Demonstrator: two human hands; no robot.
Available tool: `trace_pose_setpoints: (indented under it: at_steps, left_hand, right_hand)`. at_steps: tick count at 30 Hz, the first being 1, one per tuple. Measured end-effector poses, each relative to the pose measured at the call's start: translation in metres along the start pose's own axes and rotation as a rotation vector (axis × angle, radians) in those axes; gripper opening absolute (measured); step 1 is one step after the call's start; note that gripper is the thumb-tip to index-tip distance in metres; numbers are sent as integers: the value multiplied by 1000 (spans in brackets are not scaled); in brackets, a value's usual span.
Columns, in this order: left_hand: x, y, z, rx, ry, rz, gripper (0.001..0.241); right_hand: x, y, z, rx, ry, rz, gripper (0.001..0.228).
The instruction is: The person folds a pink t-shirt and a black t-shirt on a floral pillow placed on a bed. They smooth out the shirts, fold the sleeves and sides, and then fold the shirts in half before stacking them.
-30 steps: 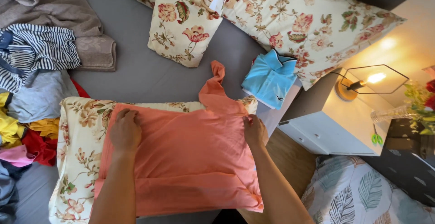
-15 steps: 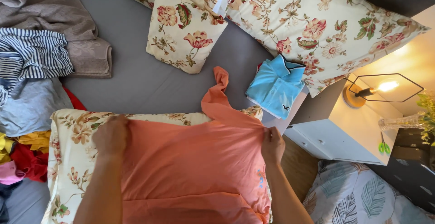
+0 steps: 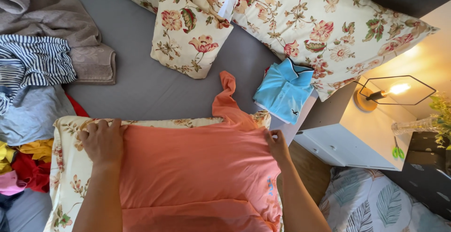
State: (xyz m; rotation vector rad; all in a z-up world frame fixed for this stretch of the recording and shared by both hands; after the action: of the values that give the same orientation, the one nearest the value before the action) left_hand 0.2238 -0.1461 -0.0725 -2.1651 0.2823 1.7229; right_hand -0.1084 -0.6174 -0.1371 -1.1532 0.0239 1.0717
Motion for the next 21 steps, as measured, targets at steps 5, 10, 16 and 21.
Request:
trace_pose_setpoints:
  at_steps: [5, 10, 16, 21]
  left_hand:
    - [-58, 59, 11, -85, 211, 80, 22]
    - [-58, 126, 43, 29, -508, 465, 55]
    - [-23, 175, 11, -20, -251, 504, 52]
    - [-26, 281, -34, 438, -48, 552, 25]
  right_hand:
    - [2, 27, -19, 98, -124, 331, 65]
    - [-7, -26, 3, 90, -65, -1, 38]
    - [-14, -52, 5, 96, -212, -356, 42]
    - [-8, -10, -20, 207, -408, -233, 36]
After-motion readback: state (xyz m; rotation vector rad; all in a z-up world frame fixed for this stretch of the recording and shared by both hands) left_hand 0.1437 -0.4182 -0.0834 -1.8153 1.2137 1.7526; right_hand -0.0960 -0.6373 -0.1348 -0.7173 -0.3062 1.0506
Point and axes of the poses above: each hand's wrist, its own z-axis away from the middle knuckle, its own x-axis out of the palm, y = z × x, the point moved 5 cm from there along -z, towards the middle knuckle, and after that the axes turned 6 degrees about z, right-handed, at the moved point
